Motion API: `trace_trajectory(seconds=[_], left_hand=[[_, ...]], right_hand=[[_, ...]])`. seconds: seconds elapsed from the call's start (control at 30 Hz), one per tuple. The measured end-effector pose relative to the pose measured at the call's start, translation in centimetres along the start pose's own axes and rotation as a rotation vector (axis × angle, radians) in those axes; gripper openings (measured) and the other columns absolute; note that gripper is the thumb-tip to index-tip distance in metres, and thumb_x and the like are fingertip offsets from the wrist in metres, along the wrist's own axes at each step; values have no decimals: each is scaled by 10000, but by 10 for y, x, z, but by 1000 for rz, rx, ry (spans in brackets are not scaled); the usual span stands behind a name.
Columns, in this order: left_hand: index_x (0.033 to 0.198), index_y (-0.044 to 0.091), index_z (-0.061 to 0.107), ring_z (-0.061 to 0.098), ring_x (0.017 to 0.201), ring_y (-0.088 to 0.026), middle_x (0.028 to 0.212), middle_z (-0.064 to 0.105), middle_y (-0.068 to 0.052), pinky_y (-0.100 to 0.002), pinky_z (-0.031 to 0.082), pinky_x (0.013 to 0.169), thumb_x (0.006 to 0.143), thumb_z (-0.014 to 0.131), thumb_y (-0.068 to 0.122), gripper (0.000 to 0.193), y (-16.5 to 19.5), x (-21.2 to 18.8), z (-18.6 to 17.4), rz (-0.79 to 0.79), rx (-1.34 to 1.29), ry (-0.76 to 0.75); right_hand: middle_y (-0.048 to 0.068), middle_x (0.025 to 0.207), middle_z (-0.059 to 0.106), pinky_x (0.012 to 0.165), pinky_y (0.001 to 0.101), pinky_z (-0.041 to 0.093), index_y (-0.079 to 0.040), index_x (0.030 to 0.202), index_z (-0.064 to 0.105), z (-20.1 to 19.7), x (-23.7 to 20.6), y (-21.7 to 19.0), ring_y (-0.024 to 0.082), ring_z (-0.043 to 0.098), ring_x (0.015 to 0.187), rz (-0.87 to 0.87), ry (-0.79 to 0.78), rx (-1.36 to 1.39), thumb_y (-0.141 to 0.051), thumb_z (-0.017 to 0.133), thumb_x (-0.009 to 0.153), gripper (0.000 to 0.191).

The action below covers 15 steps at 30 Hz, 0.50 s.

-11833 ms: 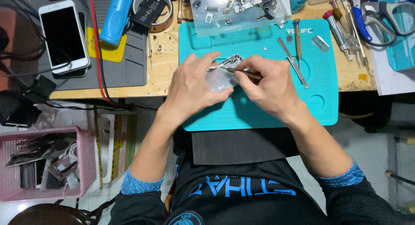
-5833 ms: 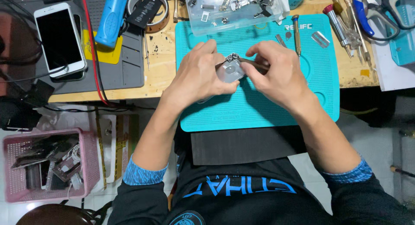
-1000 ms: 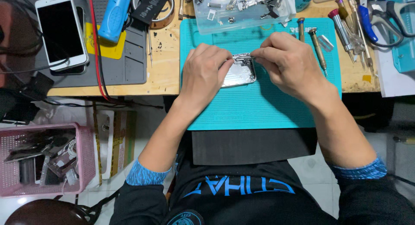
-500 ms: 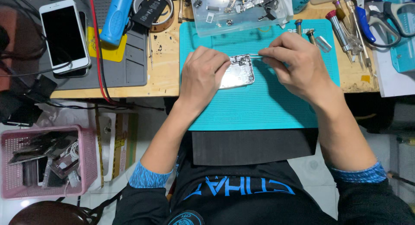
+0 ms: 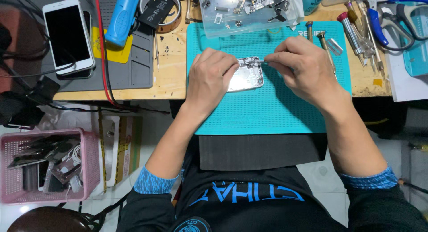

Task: The person repairs a smartphone at a workbench. They use a pry tool and tweezers to remove small components from the phone's rear housing, place parts into a plastic tray, reattach the housing, and finally use an electric screwdriver on the reassembled phone.

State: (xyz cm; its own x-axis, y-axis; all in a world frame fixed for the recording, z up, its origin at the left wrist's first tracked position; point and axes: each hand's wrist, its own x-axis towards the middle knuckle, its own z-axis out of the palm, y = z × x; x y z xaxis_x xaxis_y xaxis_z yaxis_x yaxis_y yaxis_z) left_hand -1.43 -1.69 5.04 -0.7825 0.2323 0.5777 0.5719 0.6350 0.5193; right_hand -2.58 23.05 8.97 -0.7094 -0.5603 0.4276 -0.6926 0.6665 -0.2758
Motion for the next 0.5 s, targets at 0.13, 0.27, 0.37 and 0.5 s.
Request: trace_trajectory(seconds=[0.13, 0.27, 0.37, 0.5], left_hand=[[911, 59, 733, 648, 935, -248, 916, 714, -36, -395, 482, 817, 906, 775, 149, 99, 0, 0, -2, -23, -42, 3], [983, 41, 722, 657, 908, -260, 917, 725, -65, -404, 487, 815, 946, 768, 227, 195, 3, 0, -4, -52, -65, 11], [1112, 32, 696, 666, 919, -267, 941, 730, -87, -413, 491, 831, 994, 706, 181, 190, 2, -1, -4, -98, -56, 11], [1256, 22, 634, 668, 930, -276, 963, 742, -83, -427, 499, 860, 999, 627, 89, 266, -2, -2, -2, -120, -67, 0]], right_hand=[[77, 985, 674, 787, 377, 528, -68, 1046, 780, -1, 1, 1, 265, 662, 941, -29, 18, -21, -16, 787, 930, 127], [89, 983, 668, 779, 378, 517, -52, 1066, 776, -13, 3, -1, 267, 655, 922, -29, 31, -4, -25, 799, 945, 126], [98, 977, 671, 760, 378, 511, -42, 1050, 774, -28, 9, -6, 274, 652, 908, -70, 51, -54, -11, 803, 927, 130], [109, 989, 665, 754, 364, 511, -11, 1035, 761, -51, 17, -11, 274, 646, 902, -129, 122, -106, 39, 790, 908, 140]])
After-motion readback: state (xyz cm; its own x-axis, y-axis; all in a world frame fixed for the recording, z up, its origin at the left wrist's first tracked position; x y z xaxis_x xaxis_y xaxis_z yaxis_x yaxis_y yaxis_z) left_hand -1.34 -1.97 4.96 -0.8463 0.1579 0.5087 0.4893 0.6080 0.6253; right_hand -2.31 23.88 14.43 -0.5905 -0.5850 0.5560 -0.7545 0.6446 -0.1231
